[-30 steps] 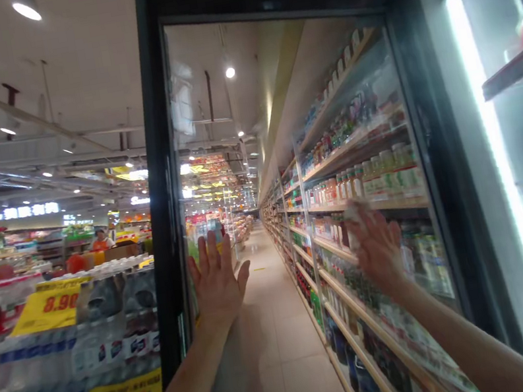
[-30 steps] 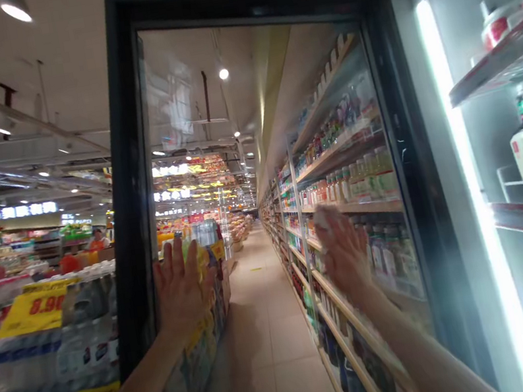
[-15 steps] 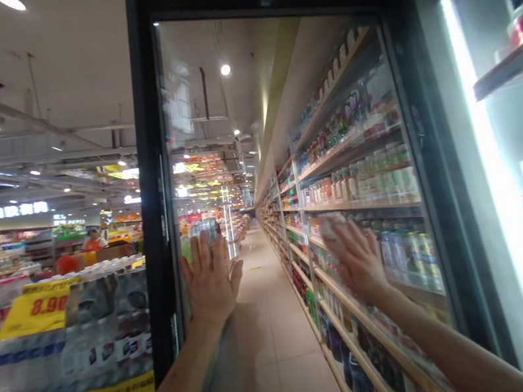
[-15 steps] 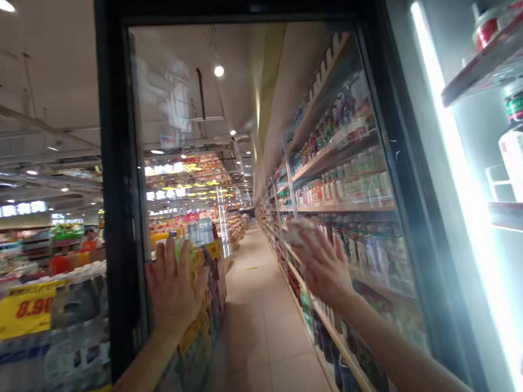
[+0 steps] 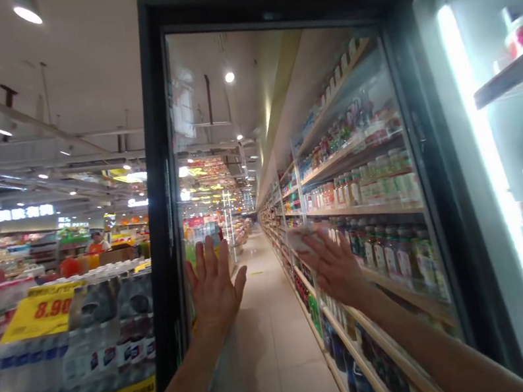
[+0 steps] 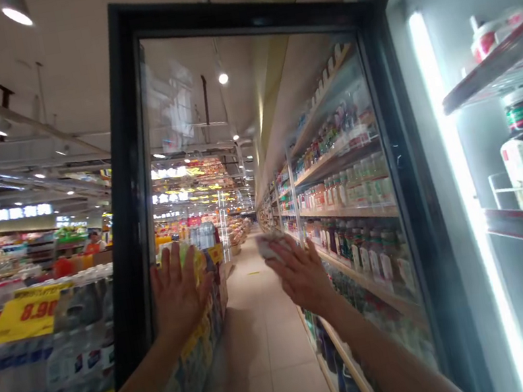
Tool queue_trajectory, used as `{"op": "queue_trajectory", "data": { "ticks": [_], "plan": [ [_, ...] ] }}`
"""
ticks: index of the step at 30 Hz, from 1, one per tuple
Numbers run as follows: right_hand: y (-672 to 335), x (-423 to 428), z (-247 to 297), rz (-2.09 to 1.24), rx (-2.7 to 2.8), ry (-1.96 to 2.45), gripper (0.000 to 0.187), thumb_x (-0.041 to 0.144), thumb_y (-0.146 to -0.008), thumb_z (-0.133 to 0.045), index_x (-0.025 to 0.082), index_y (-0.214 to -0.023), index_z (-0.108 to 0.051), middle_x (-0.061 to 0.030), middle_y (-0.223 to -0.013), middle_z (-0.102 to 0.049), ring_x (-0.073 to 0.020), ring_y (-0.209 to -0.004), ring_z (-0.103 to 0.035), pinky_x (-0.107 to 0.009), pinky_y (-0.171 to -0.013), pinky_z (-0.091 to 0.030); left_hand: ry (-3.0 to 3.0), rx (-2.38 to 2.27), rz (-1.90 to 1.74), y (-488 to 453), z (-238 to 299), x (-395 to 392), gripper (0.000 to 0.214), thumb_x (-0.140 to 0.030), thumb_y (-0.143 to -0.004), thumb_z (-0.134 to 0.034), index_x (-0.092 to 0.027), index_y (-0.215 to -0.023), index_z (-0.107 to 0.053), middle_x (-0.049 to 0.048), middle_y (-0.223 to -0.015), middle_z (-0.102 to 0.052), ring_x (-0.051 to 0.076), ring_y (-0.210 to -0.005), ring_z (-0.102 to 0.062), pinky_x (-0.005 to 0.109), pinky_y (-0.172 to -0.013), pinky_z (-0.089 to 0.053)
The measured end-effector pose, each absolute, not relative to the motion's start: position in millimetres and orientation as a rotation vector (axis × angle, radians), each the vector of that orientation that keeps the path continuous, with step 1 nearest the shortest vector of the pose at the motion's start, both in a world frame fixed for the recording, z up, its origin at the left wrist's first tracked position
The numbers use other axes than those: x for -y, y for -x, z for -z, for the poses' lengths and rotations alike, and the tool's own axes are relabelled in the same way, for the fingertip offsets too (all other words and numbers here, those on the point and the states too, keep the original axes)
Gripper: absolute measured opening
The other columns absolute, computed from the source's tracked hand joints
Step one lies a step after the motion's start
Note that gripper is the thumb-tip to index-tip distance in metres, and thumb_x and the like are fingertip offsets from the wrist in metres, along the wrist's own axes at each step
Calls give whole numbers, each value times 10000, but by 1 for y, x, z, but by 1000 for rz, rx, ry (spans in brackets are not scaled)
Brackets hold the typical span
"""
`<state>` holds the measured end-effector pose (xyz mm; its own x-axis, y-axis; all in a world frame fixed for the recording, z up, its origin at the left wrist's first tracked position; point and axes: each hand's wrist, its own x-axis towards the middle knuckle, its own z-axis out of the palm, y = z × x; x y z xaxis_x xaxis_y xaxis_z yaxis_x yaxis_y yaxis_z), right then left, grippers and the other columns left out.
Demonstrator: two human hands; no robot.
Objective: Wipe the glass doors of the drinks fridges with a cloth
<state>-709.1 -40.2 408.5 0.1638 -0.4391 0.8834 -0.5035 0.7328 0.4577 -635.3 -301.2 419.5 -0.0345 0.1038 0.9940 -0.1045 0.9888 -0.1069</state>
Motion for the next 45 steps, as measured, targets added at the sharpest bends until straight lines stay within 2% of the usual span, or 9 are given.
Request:
{"op": "queue_trajectory", "data": {
  "ticks": [7,16,22,24,30,33,40,42,45],
  "plan": [
    [755,-54,-448,-750,1379,65,519,272,-833,-360,202,-1335,-467,-146,-1445,-367,-361,-1339,-305,-622,-997,-281,8,1587,-152,634,-420,298,597,-382,-889,-426,-163,-1425,-277,181,-1488,-258,313,-1407,-148,556,-1098,-170],
    [718,35,-440,-53,1448,-729,502,234,-818,-453,359,-1303,-472,12,-1414,-441,-219,-1387,-241,-474,-1129,-121,25,1589,-114,638,-420,302,597,-390,-895,-417,-205,-1438,-249,151,-1495,-256,292,-1407,-159,541,-1114,-150],
    [754,-59,-470,-704,1403,39,499,266,-835,-374,200,-1316,-490,-138,-1443,-377,-356,-1330,-324,-614,-994,-292,17,1584,-121,637,-420,299,605,-388,-888,-433,-175,-1430,-270,171,-1491,-255,312,-1405,-154,555,-1106,-159],
    [758,-61,-485,-766,1374,98,497,260,-827,-374,176,-1298,-510,-153,-1431,-390,-373,-1323,-329,-626,-979,-305,14,1574,-140,637,-420,298,606,-385,-887,-437,-161,-1427,-276,183,-1482,-271,315,-1404,-159,554,-1103,-167],
    [723,39,-479,-155,1424,-591,441,247,-847,-411,305,-1270,-521,-9,-1419,-434,-235,-1384,-249,-491,-1109,-195,14,1583,-122,638,-420,300,603,-389,-896,-416,-191,-1439,-244,164,-1486,-273,302,-1405,-163,548,-1105,-165],
    [715,47,-466,34,1416,-814,428,244,-832,-451,342,-1241,-530,24,-1413,-442,-208,-1384,-244,-477,-1135,-112,20,1584,-115,638,-420,301,603,-393,-892,-423,-195,-1436,-254,159,-1490,-267,296,-1406,-164,539,-1109,-160],
    [746,-40,-504,-790,1411,11,489,247,-832,-359,182,-1290,-518,-134,-1450,-366,-367,-1347,-283,-629,-1020,-231,-18,1601,-175,633,-419,298,554,-391,-891,-417,-129,-1377,-364,195,-1466,-299,324,-1402,-161,556,-1086,-204],
    [746,-32,-519,-815,1376,-3,485,240,-829,-364,172,-1278,-532,-140,-1444,-376,-372,-1351,-272,-627,-1028,-223,-30,1599,-184,632,-419,297,553,-390,-891,-420,-136,-1378,-360,189,-1468,-299,320,-1401,-168,552,-1086,-209],
    [730,16,-522,-573,1410,-309,448,229,-835,-384,243,-1252,-547,-73,-1435,-407,-317,-1365,-269,-596,-1053,-222,-23,1580,-195,632,-419,297,561,-387,-886,-436,-145,-1384,-349,189,-1467,-302,316,-1400,-174,545,-1090,-207]
  ]
}}
